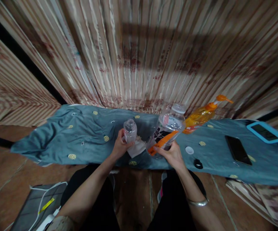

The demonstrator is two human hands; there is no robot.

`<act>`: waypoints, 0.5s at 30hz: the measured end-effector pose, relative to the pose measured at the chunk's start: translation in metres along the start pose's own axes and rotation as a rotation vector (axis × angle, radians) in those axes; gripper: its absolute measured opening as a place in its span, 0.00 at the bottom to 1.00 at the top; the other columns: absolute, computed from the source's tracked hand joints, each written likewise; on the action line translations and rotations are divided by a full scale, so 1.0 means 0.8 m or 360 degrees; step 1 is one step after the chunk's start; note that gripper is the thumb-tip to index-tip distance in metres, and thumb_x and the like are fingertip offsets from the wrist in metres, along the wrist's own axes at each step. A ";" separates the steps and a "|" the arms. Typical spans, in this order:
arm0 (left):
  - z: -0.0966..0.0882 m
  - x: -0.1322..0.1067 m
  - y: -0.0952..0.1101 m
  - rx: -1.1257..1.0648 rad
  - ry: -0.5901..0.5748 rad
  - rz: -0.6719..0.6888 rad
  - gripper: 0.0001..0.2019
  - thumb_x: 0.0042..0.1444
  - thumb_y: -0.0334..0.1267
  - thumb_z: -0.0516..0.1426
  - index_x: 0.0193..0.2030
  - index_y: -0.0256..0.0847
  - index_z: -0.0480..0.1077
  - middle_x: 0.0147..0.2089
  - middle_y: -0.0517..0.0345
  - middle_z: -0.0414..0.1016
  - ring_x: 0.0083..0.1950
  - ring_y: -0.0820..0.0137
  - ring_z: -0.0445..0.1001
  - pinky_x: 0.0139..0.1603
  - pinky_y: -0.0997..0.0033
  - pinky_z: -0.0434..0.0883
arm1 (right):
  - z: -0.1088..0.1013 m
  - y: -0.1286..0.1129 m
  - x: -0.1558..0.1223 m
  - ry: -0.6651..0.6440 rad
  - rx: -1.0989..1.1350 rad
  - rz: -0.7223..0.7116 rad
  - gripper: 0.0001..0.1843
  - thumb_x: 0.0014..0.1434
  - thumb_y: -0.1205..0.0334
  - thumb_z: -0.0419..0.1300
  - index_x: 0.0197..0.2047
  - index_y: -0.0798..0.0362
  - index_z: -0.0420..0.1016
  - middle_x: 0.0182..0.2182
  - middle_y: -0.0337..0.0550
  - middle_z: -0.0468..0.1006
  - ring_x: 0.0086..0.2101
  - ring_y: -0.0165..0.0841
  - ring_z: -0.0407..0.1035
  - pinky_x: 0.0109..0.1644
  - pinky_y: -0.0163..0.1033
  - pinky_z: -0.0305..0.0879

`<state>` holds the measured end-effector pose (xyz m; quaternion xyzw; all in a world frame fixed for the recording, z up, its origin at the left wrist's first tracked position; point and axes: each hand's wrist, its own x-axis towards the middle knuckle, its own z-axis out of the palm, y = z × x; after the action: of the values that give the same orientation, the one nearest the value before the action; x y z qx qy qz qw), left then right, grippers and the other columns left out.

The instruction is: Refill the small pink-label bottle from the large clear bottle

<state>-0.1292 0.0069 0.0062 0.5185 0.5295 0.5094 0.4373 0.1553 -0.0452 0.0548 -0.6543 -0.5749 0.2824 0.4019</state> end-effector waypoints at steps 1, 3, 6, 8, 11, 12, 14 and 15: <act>0.001 -0.001 -0.002 0.0022 0.0006 0.0019 0.42 0.41 0.32 0.77 0.64 0.47 0.69 0.64 0.51 0.80 0.65 0.54 0.80 0.69 0.53 0.76 | -0.005 -0.004 -0.004 -0.0020 -0.0041 -0.0015 0.38 0.58 0.25 0.71 0.50 0.53 0.79 0.42 0.49 0.85 0.41 0.41 0.81 0.51 0.51 0.80; 0.002 -0.002 -0.005 0.0050 0.0008 0.0064 0.42 0.42 0.31 0.76 0.64 0.47 0.69 0.65 0.49 0.79 0.66 0.52 0.79 0.71 0.50 0.76 | -0.015 -0.015 -0.011 -0.0047 -0.0140 -0.0059 0.42 0.50 0.23 0.72 0.51 0.51 0.78 0.45 0.52 0.87 0.44 0.45 0.82 0.51 0.52 0.80; 0.004 -0.001 -0.008 0.0090 -0.0010 0.0108 0.41 0.44 0.31 0.75 0.65 0.46 0.67 0.65 0.48 0.78 0.67 0.51 0.79 0.73 0.47 0.74 | -0.031 -0.033 -0.019 -0.0048 -0.0341 -0.0128 0.41 0.46 0.26 0.72 0.52 0.48 0.76 0.45 0.52 0.87 0.44 0.50 0.83 0.47 0.51 0.79; 0.004 0.001 -0.009 0.0120 -0.0030 0.0127 0.41 0.44 0.31 0.74 0.65 0.45 0.67 0.66 0.47 0.78 0.69 0.50 0.78 0.75 0.46 0.73 | -0.043 -0.041 -0.021 -0.0043 -0.0498 -0.0177 0.40 0.48 0.29 0.71 0.54 0.49 0.75 0.41 0.50 0.87 0.40 0.51 0.83 0.43 0.49 0.78; 0.006 0.003 -0.010 0.0155 -0.0044 0.0142 0.42 0.44 0.31 0.74 0.66 0.45 0.66 0.68 0.46 0.77 0.71 0.50 0.77 0.77 0.46 0.71 | -0.060 -0.046 -0.019 -0.0019 -0.0719 -0.0302 0.42 0.52 0.33 0.70 0.61 0.50 0.73 0.44 0.51 0.87 0.41 0.53 0.85 0.43 0.50 0.78; 0.006 0.004 -0.010 0.0165 -0.0043 0.0143 0.42 0.44 0.32 0.74 0.67 0.45 0.66 0.69 0.45 0.77 0.72 0.49 0.77 0.77 0.45 0.71 | -0.065 -0.045 -0.017 -0.0006 -0.0784 -0.0357 0.42 0.53 0.34 0.69 0.64 0.51 0.72 0.47 0.53 0.87 0.43 0.54 0.85 0.46 0.50 0.78; 0.007 0.005 -0.011 0.0184 -0.0041 0.0148 0.43 0.44 0.32 0.74 0.68 0.44 0.66 0.70 0.43 0.76 0.73 0.48 0.76 0.78 0.44 0.70 | -0.075 -0.042 -0.012 0.0021 -0.0903 -0.0478 0.43 0.57 0.36 0.66 0.68 0.52 0.70 0.52 0.57 0.87 0.48 0.55 0.85 0.50 0.52 0.79; 0.007 0.005 -0.011 0.0192 -0.0042 0.0153 0.44 0.44 0.32 0.74 0.68 0.43 0.66 0.70 0.42 0.76 0.73 0.47 0.76 0.78 0.43 0.69 | -0.080 -0.040 -0.009 0.0032 -0.0958 -0.0541 0.43 0.59 0.36 0.65 0.69 0.53 0.69 0.53 0.59 0.86 0.50 0.56 0.85 0.51 0.53 0.79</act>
<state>-0.1249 0.0118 -0.0031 0.5754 0.5279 0.4902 0.3873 0.1907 -0.0650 0.1145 -0.6412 -0.7292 0.0228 0.2378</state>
